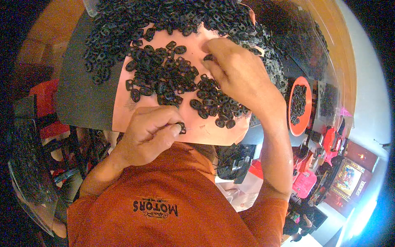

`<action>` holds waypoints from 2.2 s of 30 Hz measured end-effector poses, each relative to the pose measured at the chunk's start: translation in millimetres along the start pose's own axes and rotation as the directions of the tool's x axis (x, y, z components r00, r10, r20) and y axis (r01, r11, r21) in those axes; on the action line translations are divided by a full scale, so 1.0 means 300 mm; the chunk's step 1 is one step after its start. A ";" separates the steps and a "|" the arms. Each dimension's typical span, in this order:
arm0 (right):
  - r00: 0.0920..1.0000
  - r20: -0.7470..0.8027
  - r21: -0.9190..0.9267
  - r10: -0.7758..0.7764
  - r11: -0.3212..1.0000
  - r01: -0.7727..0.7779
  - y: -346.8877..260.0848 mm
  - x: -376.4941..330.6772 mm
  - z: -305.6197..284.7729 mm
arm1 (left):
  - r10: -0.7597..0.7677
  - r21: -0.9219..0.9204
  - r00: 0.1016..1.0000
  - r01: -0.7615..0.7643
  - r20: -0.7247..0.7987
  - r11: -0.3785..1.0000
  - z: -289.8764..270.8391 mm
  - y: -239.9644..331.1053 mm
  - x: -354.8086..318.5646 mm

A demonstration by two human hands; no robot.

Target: The person sits at a table and repeatedly picks up small black plastic components from a pile. They insert a small metal screw into the center of each plastic piece and place the assembled unit onto a pink sheet on the table. The process is repetitive and involves handling the items one at a time.

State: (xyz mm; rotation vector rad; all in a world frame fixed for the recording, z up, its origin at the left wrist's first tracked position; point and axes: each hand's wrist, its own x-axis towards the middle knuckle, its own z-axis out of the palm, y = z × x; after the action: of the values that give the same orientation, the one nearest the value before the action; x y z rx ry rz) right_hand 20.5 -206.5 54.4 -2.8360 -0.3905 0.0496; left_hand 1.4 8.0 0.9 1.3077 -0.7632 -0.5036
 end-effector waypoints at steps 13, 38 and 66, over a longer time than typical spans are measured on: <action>0.994 0.010 -0.131 -0.109 0.985 0.109 -0.011 0.077 0.032 | -0.017 -0.018 1.000 0.017 -0.005 1.000 -0.001 0.002 -0.001; 0.995 0.041 -0.040 -0.094 0.995 0.096 -0.008 0.040 0.038 | -0.044 -0.013 0.999 0.043 -0.021 0.999 0.003 0.010 -0.002; 0.995 0.037 0.254 0.091 0.962 -0.097 0.017 0.066 0.012 | -0.075 -0.023 0.997 0.074 -0.016 0.997 0.003 0.014 -0.005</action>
State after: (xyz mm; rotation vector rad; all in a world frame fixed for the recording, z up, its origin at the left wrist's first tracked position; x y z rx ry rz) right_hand 40.7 -204.9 49.6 -2.5982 -0.2348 0.1436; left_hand -0.7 9.4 4.7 1.3221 -0.6947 -0.5584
